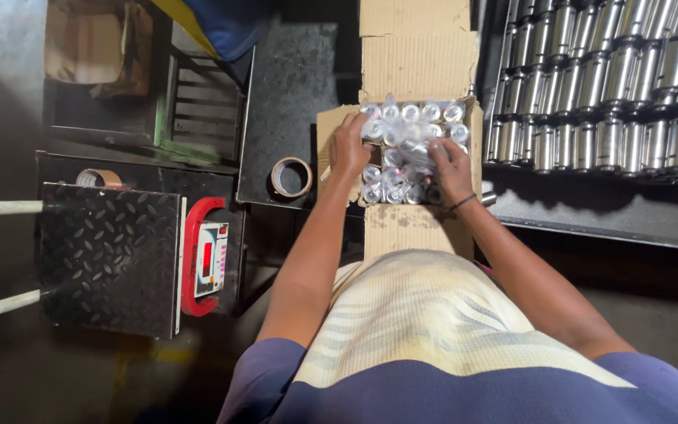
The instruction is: The person wraps cylindrical metal parts in plastic bags and places them into the compartments of a cardboard box, then closes the box and seals it with brown packing tape. They place the sealed box on a weighing scale and continue wrapping and packing more parts into another box.
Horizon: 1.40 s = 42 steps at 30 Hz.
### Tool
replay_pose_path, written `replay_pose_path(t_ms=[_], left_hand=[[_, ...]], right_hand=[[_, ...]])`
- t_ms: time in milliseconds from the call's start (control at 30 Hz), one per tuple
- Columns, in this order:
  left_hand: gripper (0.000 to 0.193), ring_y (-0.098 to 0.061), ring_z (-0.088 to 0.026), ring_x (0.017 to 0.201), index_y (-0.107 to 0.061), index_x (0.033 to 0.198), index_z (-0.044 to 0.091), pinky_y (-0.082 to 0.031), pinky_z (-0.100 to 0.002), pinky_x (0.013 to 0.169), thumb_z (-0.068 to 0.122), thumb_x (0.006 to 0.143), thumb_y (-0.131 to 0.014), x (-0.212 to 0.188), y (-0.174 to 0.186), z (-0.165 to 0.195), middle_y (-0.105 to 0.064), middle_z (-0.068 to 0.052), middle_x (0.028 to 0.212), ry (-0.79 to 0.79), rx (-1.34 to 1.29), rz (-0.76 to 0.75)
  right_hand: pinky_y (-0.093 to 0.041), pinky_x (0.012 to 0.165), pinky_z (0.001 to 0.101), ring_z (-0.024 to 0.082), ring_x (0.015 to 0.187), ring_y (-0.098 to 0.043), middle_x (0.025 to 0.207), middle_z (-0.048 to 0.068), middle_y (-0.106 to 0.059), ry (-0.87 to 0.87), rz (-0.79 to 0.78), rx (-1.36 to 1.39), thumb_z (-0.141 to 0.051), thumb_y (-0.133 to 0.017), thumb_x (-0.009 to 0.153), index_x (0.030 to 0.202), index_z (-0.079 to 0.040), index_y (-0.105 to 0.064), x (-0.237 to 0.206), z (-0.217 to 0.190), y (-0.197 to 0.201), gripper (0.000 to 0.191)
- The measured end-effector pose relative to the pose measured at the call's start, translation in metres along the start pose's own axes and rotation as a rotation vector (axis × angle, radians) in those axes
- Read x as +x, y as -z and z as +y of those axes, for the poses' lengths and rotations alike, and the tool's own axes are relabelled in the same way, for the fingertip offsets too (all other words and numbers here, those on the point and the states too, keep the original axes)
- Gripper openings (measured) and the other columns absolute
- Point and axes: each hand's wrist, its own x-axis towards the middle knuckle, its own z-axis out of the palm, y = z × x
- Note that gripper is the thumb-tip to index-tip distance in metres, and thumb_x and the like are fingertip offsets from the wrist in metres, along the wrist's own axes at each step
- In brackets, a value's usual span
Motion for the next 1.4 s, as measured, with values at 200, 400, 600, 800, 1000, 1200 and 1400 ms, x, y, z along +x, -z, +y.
replay_pose_path(t_ms=[200,400,600,800,1000,1200,1400], left_hand=[[0.017,-0.075,-0.015,0.082,-0.077,0.103,0.004,-0.060,-0.030,0.074,0.003,0.087,-0.072,0.010,0.040,-0.028,-0.078,-0.009,0.095,0.239,-0.380,-0.021],[0.019,-0.068,-0.012,0.073,-0.075,0.102,0.003,-0.054,-0.029,0.068,0.019,0.091,-0.073,-0.062,0.075,-0.021,-0.074,-0.007,0.081,0.498,-0.492,0.027],[0.017,-0.077,-0.023,0.082,-0.073,0.101,0.002,-0.057,-0.033,0.071,0.016,0.092,-0.070,-0.130,0.096,0.016,-0.075,-0.015,0.085,0.436,-0.397,-0.013],[0.015,-0.076,-0.032,0.087,-0.072,0.100,0.002,-0.058,-0.038,0.074,0.009,0.087,-0.070,-0.156,0.097,0.028,-0.074,-0.016,0.093,0.307,-0.370,-0.062],[0.016,-0.071,-0.038,0.089,-0.072,0.100,0.003,-0.056,-0.041,0.076,0.010,0.086,-0.072,-0.171,0.091,0.035,-0.073,-0.018,0.093,0.331,-0.363,-0.234],[0.016,-0.066,-0.043,0.089,-0.070,0.101,0.006,-0.052,-0.050,0.072,0.009,0.085,-0.068,-0.176,0.083,0.035,-0.070,-0.018,0.096,0.295,-0.214,-0.309],[0.012,-0.067,-0.041,0.089,-0.068,0.098,0.008,-0.052,-0.050,0.072,0.014,0.087,-0.070,-0.190,0.081,0.023,-0.070,-0.016,0.095,0.321,-0.214,-0.356]], right_hand=[[-0.058,0.069,0.0377,0.025,0.074,-0.067,0.110,0.013,-0.064,0.510,-0.210,-1.107,-0.019,-0.068,0.104,0.115,-0.005,-0.073,0.018,-0.014,-0.074,0.019],[-0.058,0.079,0.0451,0.035,0.084,-0.069,0.101,0.019,-0.070,0.272,-0.644,-1.327,-0.033,-0.082,0.080,0.097,-0.009,-0.080,0.063,-0.053,-0.107,0.030],[-0.059,0.075,0.0439,0.035,0.082,-0.072,0.089,0.018,-0.074,0.175,-0.325,-1.574,-0.023,-0.083,0.074,0.085,-0.010,-0.078,0.075,-0.077,-0.103,0.018],[-0.058,0.080,0.0441,0.035,0.081,-0.072,0.086,0.018,-0.074,0.302,-0.307,-1.251,-0.028,-0.083,0.080,0.086,-0.005,-0.075,0.077,-0.080,-0.108,0.026],[-0.060,0.067,0.0405,0.027,0.081,-0.071,0.097,0.013,-0.069,0.193,-0.458,-1.590,0.002,-0.058,0.089,0.097,-0.009,-0.076,0.078,-0.050,-0.126,0.022],[-0.058,0.084,0.0357,0.026,0.082,-0.071,0.101,0.013,-0.076,0.152,-0.429,-1.477,-0.021,-0.072,0.085,0.100,-0.013,-0.078,0.084,-0.068,-0.117,0.018],[-0.044,0.105,0.0579,0.033,0.131,-0.055,0.146,0.012,-0.058,0.311,-0.214,-1.548,-0.057,-0.048,0.099,0.142,-0.018,-0.060,0.055,-0.091,-0.017,0.059]])
